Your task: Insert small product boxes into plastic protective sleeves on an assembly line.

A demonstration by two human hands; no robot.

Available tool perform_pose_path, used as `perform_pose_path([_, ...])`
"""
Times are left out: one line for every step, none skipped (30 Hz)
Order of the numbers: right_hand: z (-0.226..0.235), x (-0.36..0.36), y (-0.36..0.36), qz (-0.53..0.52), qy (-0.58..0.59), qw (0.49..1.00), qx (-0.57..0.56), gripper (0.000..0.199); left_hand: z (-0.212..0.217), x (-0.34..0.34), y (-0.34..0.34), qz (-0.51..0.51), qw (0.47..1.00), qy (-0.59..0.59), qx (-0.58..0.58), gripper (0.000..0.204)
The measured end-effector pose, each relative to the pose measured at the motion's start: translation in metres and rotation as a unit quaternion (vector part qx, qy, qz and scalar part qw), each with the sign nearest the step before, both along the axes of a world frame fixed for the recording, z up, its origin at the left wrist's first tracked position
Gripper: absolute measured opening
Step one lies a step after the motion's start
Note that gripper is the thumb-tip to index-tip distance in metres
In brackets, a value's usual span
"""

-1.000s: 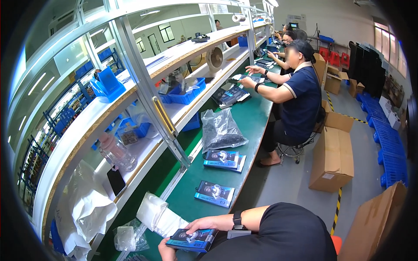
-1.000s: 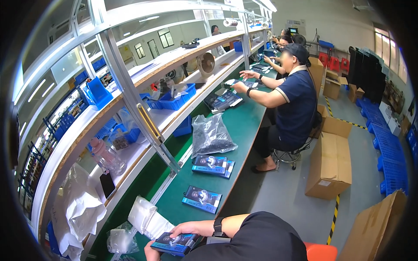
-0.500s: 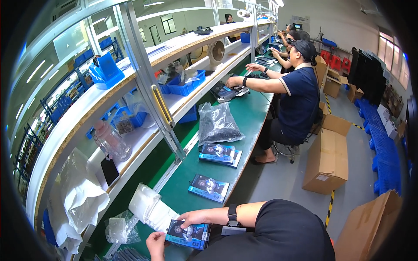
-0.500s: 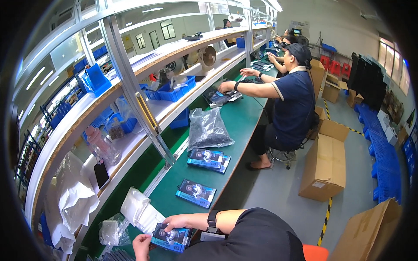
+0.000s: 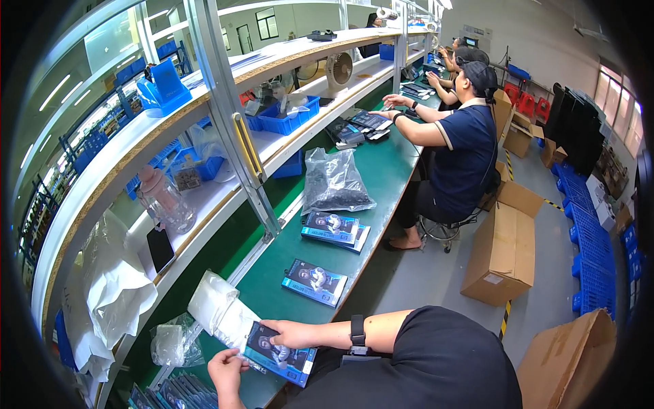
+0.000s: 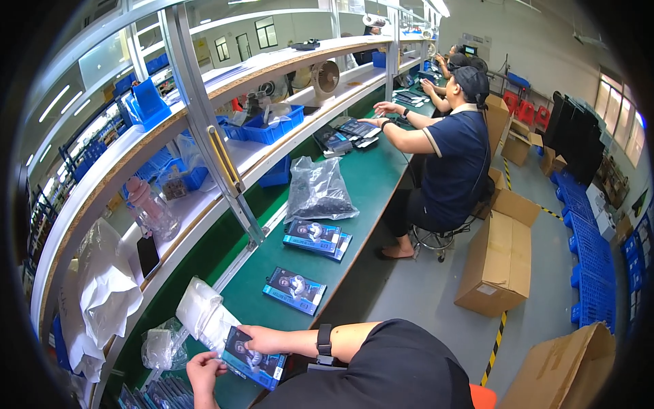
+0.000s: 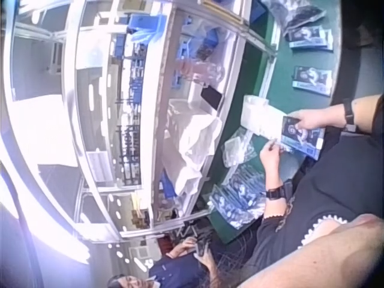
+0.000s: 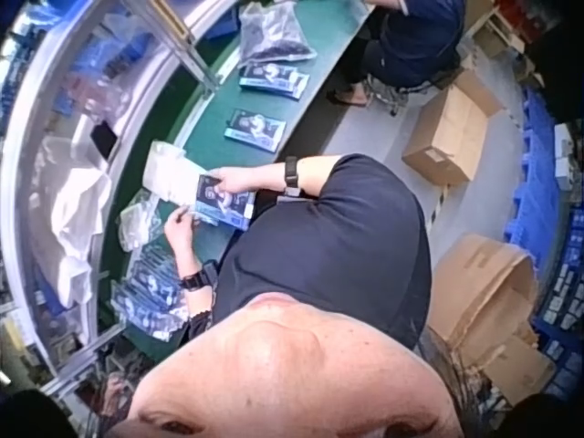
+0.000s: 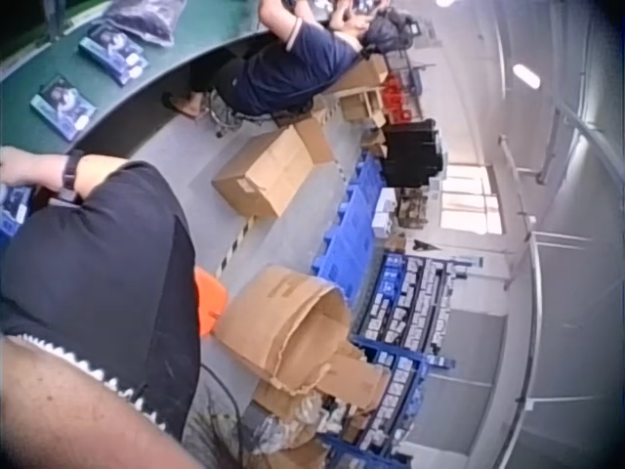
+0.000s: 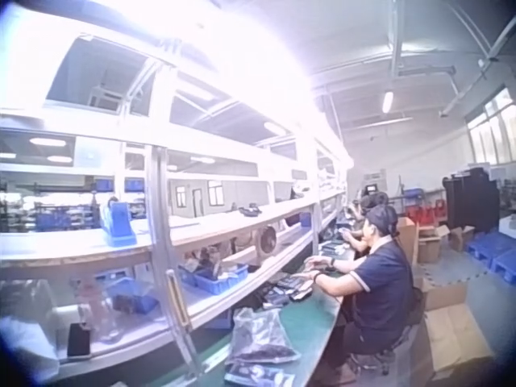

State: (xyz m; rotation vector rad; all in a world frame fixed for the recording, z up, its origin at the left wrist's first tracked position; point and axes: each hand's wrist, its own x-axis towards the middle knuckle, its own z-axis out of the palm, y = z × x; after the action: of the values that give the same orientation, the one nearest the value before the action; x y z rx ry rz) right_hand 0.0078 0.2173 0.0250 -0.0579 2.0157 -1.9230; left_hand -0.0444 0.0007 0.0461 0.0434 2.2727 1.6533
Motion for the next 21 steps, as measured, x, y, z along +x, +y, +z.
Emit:
perform_pose_path([0.004,0.000,-0.001,0.003,0.046,0.989,0.140,0.057,0.001,0.002,0.001,0.000,1.000,-0.001,-0.001,0.017])
perform_pose_path([0.008,0.000,0.000,0.030,0.031,0.991,0.127,0.057,0.002,0.004,0.003,0.018,0.996,0.085,-0.009,0.018])
perform_pose_path([0.004,-0.001,-0.001,0.030,0.030,0.991,0.126,0.057,0.002,0.006,0.004,0.036,0.985,0.170,-0.016,0.020])
perform_pose_path([0.000,-0.001,-0.001,-0.008,0.031,0.997,0.076,0.056,-0.004,0.004,0.005,0.024,0.972,0.226,-0.053,0.021])
perform_pose_path([-0.003,-0.002,-0.001,-0.046,0.032,0.998,0.027,0.054,-0.007,0.005,0.003,0.025,0.972,0.225,-0.054,0.021])
perform_pose_path([-0.006,-0.002,0.000,-0.056,-0.007,0.998,-0.036,0.053,-0.009,0.006,0.001,-0.006,0.959,0.250,-0.132,0.021])
perform_pose_path([-0.004,-0.002,0.001,-0.057,-0.008,0.998,-0.037,0.053,-0.006,0.007,0.001,-0.039,0.938,0.273,-0.211,0.022])
perform_pose_path([0.000,-0.002,0.003,-0.038,-0.043,0.995,-0.086,0.052,0.003,0.014,0.005,-0.040,0.931,0.279,-0.232,0.024])
perform_pose_path([0.002,-0.002,0.003,-0.019,-0.078,0.988,-0.133,0.051,0.001,0.012,0.003,-0.041,0.931,0.279,-0.233,0.024])
perform_pose_path([-0.003,-0.001,0.003,-0.017,-0.078,0.987,-0.143,0.051,-0.001,0.014,0.000,-0.049,0.937,0.259,-0.231,0.024])
perform_pose_path([-0.006,-0.001,0.002,-0.017,-0.081,0.986,-0.144,0.051,-0.003,0.016,-0.001,-0.056,0.942,0.238,-0.230,0.025])
perform_pose_path([-0.009,0.000,0.001,-0.035,-0.056,0.987,-0.145,0.052,-0.003,0.018,-0.001,-0.058,0.942,0.236,-0.231,0.025])
perform_pose_path([-0.010,0.001,0.000,-0.052,-0.031,0.988,-0.144,0.052,0.006,0.022,0.004,-0.063,0.949,0.235,-0.201,0.026])
perform_pose_path([-0.011,0.003,-0.002,-0.053,-0.034,0.987,-0.144,0.052,0.010,0.026,0.007,-0.069,0.955,0.233,-0.171,0.027])
perform_pose_path([-0.011,0.005,-0.004,-0.071,-0.040,0.987,-0.138,0.053,0.008,0.028,0.007,-0.070,0.955,0.231,-0.171,0.027])
perform_pose_path([-0.008,0.005,-0.005,-0.089,-0.043,0.986,-0.132,0.053,0.006,0.028,0.008,-0.086,0.956,0.227,-0.164,0.026])
perform_pose_path([-0.007,0.004,-0.006,-0.107,-0.046,0.985,-0.125,0.053,0.003,0.028,0.007,-0.101,0.957,0.224,-0.157,0.026])
perform_pose_path([-0.010,0.002,-0.006,-0.097,-0.033,0.990,-0.092,0.051,-0.006,0.025,0.001,-0.123,0.962,0.203,-0.135,0.028])
perform_pose_path([-0.007,0.003,-0.005,-0.098,-0.031,0.990,-0.092,0.051,-0.006,0.026,-0.001,-0.124,0.961,0.205,-0.135,0.028])
perform_pose_path([-0.004,0.004,-0.004,-0.093,-0.026,0.989,-0.110,0.049,-0.004,0.028,-0.003,-0.093,0.987,0.128,-0.034,0.028])
perform_pose_path([0.000,0.005,-0.002,-0.087,-0.020,0.988,-0.129,0.048,-0.001,0.028,-0.004,-0.060,0.995,0.049,0.067,0.030])
